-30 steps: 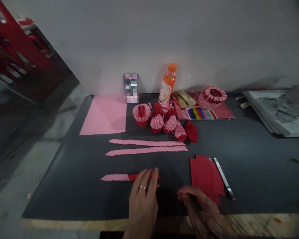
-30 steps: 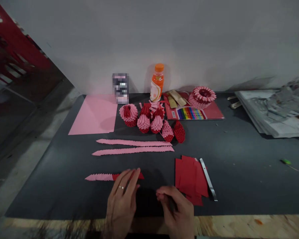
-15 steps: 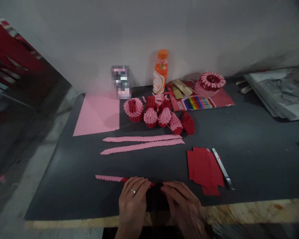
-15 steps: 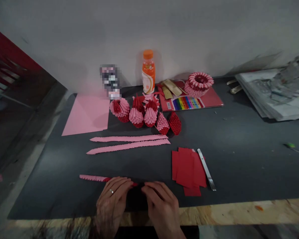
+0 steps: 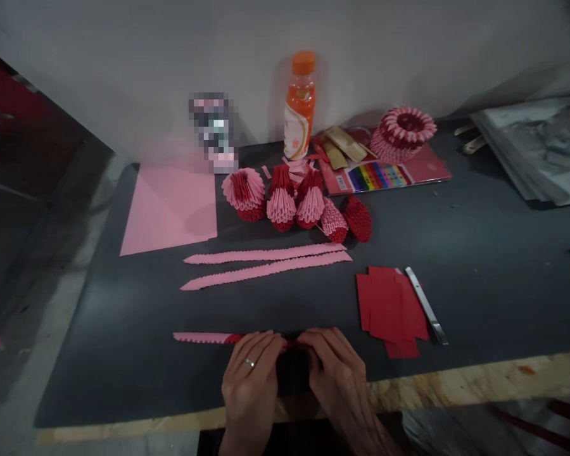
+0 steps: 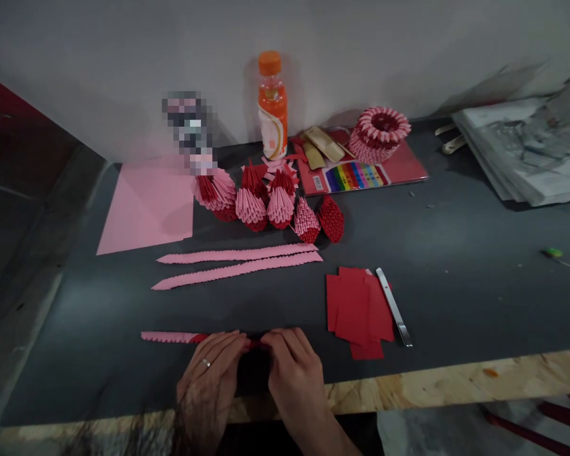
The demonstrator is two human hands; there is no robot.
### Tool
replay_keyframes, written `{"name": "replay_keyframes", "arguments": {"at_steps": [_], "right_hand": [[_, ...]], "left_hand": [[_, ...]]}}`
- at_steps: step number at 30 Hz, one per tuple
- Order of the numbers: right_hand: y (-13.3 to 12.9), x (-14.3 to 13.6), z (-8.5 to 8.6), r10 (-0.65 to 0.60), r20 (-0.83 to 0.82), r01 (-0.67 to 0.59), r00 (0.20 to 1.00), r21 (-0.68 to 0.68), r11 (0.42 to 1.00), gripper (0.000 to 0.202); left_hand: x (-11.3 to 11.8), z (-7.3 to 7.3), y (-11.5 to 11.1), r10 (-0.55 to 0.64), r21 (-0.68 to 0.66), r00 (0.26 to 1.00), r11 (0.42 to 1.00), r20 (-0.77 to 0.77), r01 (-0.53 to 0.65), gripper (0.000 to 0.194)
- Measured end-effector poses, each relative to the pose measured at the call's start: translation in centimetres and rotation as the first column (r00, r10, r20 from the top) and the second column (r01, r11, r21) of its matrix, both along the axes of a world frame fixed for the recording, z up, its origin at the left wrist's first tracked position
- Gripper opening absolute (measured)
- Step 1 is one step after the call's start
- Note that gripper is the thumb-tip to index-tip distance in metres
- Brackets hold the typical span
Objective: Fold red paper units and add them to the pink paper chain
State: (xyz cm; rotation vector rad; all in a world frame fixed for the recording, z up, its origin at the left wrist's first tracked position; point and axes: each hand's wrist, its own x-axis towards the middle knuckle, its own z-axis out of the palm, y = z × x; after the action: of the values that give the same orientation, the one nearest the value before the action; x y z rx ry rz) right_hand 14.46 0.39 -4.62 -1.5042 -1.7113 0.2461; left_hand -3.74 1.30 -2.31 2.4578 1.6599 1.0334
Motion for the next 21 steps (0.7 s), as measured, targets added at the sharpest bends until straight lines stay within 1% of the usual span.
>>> {"name": "replay_keyframes", "arguments": {"at_steps": [3, 8, 13, 18, 21], "right_hand": [[-0.06, -0.06, 0.03, 0.003, 0.016, -0.003, 1.0, -0.003, 1.0, 0.039], [-0.06, -0.08, 0.15, 0.001, 0.04, -0.001, 0.999, 0.006, 1.0, 0.038], [-0.03, -0.05, 0.23, 0.003, 0.062, -0.004, 0.998, 0.016, 1.0, 0.036], [0.0, 0.06, 0.3, 0.015, 0.085, -0.018, 0.996, 0.031, 0.999, 0.039], [0.07, 0.14, 0.3, 0.031, 0.092, -0.035, 0.995, 0.04, 0.999, 0.038]], "left_hand": [[0.03, -0.12, 0.06, -0.001, 0.0, 1.0, 1.0, -0.01, 0.001, 0.036], [0.12, -0.34, 0.15, -0.002, 0.003, 1.0, 1.0, 0.006, 0.002, 0.031], [0.38, -0.38, 0.31, 0.025, 0.008, 0.999, 1.0, 0.031, -0.025, 0.036], [0.73, -0.49, 0.46, 0.05, 0.02, 0.998, 0.999, 0.04, -0.051, 0.03], [0.93, -0.63, 0.47, 0.062, 0.02, 0.997, 0.998, 0.053, -0.063, 0.031]]}}
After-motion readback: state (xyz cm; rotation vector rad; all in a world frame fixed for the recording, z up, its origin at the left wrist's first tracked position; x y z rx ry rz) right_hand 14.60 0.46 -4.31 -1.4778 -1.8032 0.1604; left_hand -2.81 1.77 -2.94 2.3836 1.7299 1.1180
